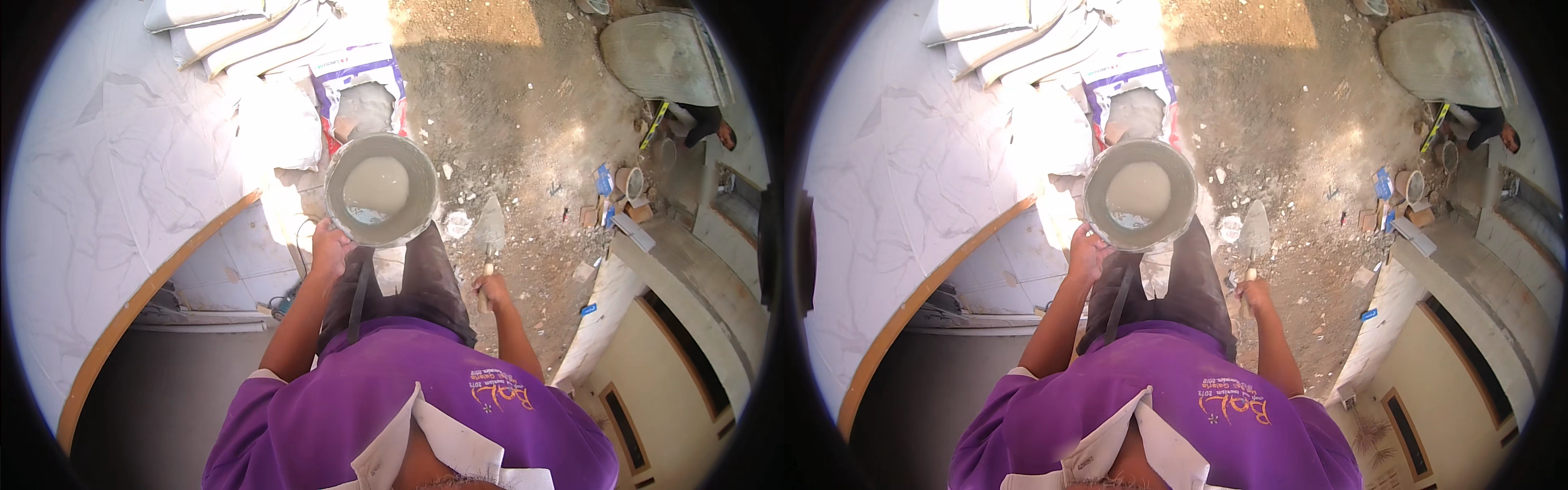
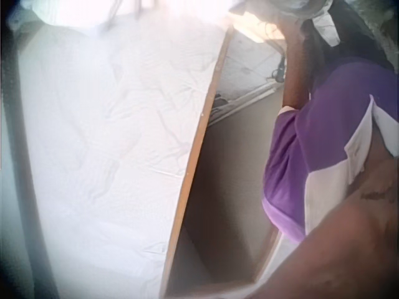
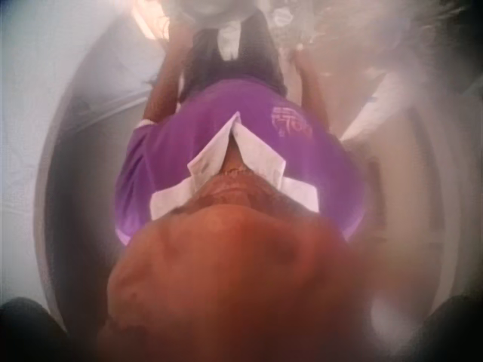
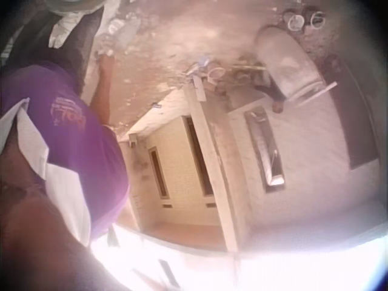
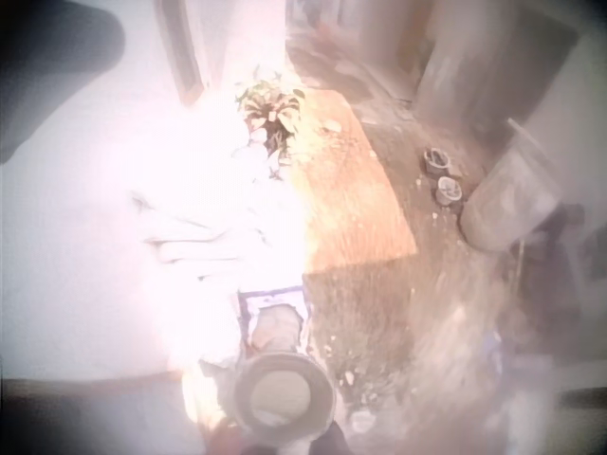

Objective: The person scoops dry cement powder from a bag into a bucket of water using a trowel. They then stir the mixture repeatedly to combine the powder and water into a paste.

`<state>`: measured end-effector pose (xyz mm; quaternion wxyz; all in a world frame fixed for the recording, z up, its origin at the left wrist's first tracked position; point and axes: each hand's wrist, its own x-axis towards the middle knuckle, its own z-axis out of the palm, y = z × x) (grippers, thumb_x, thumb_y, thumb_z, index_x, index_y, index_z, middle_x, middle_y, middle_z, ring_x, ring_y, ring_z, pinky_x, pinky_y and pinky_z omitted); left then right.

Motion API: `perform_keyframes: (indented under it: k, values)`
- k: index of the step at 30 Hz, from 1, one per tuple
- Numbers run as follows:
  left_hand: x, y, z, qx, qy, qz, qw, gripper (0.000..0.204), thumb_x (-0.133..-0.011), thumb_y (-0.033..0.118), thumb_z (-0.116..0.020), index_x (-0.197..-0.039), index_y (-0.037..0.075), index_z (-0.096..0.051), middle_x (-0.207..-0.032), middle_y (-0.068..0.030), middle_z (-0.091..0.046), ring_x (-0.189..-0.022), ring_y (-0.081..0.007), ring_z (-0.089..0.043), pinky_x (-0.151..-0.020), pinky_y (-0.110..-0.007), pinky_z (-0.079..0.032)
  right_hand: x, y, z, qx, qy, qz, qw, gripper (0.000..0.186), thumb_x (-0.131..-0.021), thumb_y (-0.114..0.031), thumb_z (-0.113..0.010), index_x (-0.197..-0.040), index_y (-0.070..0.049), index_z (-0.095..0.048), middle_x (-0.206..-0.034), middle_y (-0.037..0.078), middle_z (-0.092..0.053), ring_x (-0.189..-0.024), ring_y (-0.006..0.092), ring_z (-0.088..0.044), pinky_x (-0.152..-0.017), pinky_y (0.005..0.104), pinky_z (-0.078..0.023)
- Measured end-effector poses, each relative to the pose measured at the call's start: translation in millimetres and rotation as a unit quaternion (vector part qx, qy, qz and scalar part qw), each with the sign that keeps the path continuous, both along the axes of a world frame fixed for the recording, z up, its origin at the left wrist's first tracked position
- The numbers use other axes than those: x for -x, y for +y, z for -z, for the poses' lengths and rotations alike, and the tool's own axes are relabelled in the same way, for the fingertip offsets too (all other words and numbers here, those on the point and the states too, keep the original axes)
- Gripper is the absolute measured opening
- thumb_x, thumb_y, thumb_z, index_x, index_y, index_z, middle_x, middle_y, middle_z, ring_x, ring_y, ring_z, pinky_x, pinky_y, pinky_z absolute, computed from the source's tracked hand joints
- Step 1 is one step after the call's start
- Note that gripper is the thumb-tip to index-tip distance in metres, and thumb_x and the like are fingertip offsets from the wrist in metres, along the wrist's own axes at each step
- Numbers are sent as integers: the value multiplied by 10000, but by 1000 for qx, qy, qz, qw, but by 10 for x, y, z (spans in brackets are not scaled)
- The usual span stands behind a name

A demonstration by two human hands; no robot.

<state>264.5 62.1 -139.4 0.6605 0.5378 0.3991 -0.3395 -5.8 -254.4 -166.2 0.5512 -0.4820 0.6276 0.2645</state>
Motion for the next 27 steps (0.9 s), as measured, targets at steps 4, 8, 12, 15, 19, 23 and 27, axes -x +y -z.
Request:
perform_keyframes:
  k: [4, 8, 12, 15, 19, 23, 27]
  values:
    - [-284, -436, 819, -5, 34, 57, 998, 750, -732, -74, -454, -1458, -43, -269, -1106, -159, -612, -953, -281, -640, -891, -491, -521, -102, 43, 387, 77, -49, 122, 988, 21, -678, 27, -606, -688, 42, -595, -654, 132, -602, -555, 232, -587, -510, 366, -481]
    - [-516, -844, 1766, 15, 27, 122, 992, 757, -759, -61, -460, -1482, -37, -238, -1129, -165, -612, -936, -266, -642, -869, -470, -532, -470, 32, 808, 139, -68, 222, 963, 74, -714, 11, -634, -767, 43, -595, -686, 115, -609, -574, 213, -590, -556, 329, -493]
    - [-698, -1446, 2513, 7, 24, 141, 990, 679, -788, -31, -487, -1450, -26, -333, -1108, -148, -627, -932, -248, -643, -843, -441, -544, -719, -29, 1497, 150, -146, 288, 934, 240, -731, 22, -645, -926, -23, -512, -745, 99, -609, -588, 199, -595, -549, 324, -482]
    - [-798, -1814, 3107, 10, 21, 162, 987, 605, -804, -8, -501, -1405, -9, -424, -1091, -137, -639, -929, -240, -643, -824, -424, -550, -1145, -72, 1718, 129, -185, 322, 920, 233, -740, 37, -628, -915, -41, -495, -791, 99, -583, -617, 207, -585, -586, 324, -484]
    - [-949, -2220, 3929, 36, 2, 200, 979, 532, -810, 2, -504, -1342, 10, -505, -1066, -121, -648, -906, -231, -648, -788, -410, -553, -1331, -107, 2133, 105, -230, 344, 904, 215, -747, 58, -608, -900, -39, -493, -767, 104, -570, -622, 214, -569, -619, 331, -481]
    - [-1099, -2613, 4304, 29, 3, 247, 969, 451, -796, -26, -559, -1245, 4, -572, -1024, -99, -648, -906, -222, -656, -760, -393, -550, -1423, -191, 2358, 113, -253, 350, 895, 217, -737, 68, -611, -891, -39, -502, -748, 98, -574, -628, 205, -574, -626, 331, -479]
    - [-1070, -2649, 5204, 42, -176, 389, 903, 387, -744, -70, -645, -1125, -14, -606, -996, -96, -630, -870, -220, -650, -762, -378, -552, -1525, -325, 2526, 140, -254, 339, 895, 228, -713, 86, -601, -889, -36, -521, -758, 92, -586, -637, 190, -581, -637, 326, -483]
